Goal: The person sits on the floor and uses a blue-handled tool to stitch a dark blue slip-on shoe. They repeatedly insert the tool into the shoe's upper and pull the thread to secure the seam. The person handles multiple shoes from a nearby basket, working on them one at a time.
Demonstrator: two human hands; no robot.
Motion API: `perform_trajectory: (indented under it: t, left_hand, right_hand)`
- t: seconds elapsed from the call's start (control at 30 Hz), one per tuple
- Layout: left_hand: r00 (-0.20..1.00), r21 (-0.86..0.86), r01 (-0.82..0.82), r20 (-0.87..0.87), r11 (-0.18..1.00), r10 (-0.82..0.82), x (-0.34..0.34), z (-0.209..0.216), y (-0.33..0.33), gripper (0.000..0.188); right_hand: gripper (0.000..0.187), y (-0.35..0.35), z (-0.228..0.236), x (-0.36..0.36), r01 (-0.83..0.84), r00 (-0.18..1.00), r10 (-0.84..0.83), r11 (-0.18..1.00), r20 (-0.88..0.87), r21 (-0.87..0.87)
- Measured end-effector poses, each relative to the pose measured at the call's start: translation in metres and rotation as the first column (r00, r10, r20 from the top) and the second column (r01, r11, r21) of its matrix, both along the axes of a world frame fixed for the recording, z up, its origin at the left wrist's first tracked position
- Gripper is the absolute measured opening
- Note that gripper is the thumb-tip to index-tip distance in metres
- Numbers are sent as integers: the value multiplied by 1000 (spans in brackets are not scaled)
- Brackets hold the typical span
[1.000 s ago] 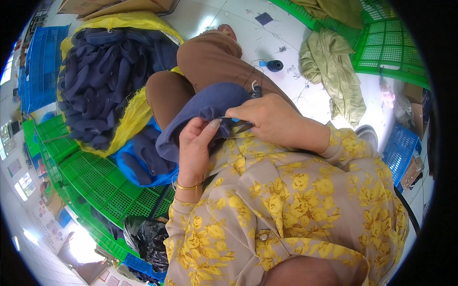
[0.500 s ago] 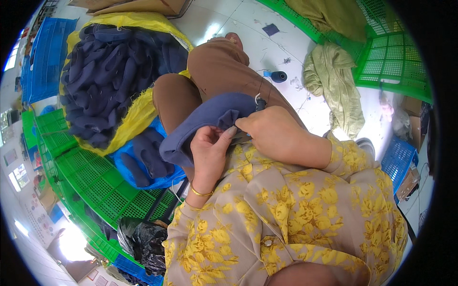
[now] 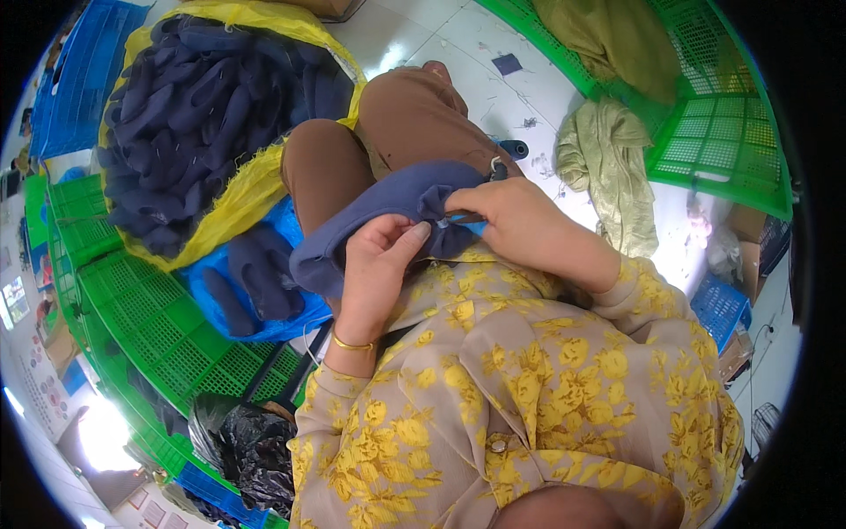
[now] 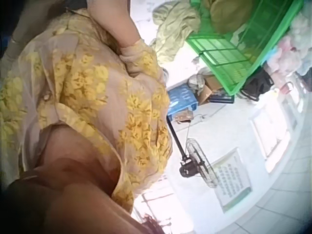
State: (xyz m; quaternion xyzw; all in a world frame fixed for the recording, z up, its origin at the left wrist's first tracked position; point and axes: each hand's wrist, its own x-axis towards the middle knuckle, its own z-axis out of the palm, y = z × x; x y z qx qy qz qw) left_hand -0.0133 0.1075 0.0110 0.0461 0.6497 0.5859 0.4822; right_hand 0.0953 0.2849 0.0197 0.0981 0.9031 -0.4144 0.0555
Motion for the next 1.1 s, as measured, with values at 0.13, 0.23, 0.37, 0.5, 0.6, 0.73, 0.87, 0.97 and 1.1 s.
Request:
perform_trajectory:
  t: [0.13,0.23,0.37,0.5,0.6,0.73,0.87,0.97,1.1]
  left_hand:
    - [996,29,2,92,1000,-4,-6,-4,-2,8]
    - [993,44,26,116,999,-31,-9,-7,-3,10]
    - [986,39,63,153,997,-69,-12,-10,-1,10]
    - [975,104,41,212,994,-62,-11,-15,1,10]
    - [967,159,-11,252,987,-29,-9,-12,5,9]
    - [962,156,-19,273,988,-24,-10,-21,3,8]
    - [967,139,-22,255,990,-14,-11,-27,1,8]
    - [966,146,-50,259,988,11,-9,-26,0,9]
    - [967,161,-43,254,986,1,-9,-27,-1,9]
  right_hand:
    - [34,10,1,-2,-9,999,16,987,43,-159]
    - [26,16,2,-5,-9,998,25,968,62,-251]
    - [18,19,-2,-7,5,994,32,941,104,-339]
    - [17,20,1,-12,58,976,31,917,215,-395]
    - [15,19,-2,-13,106,956,26,896,291,-430]
    - [12,12,2,-17,60,979,7,946,206,-318]
    - [16,4,-2,-10,-12,1000,13,996,12,-83]
    - [26,-5,6,-8,36,999,-37,999,24,31]
    - [42,-24,12,-15,173,970,-197,972,144,160]
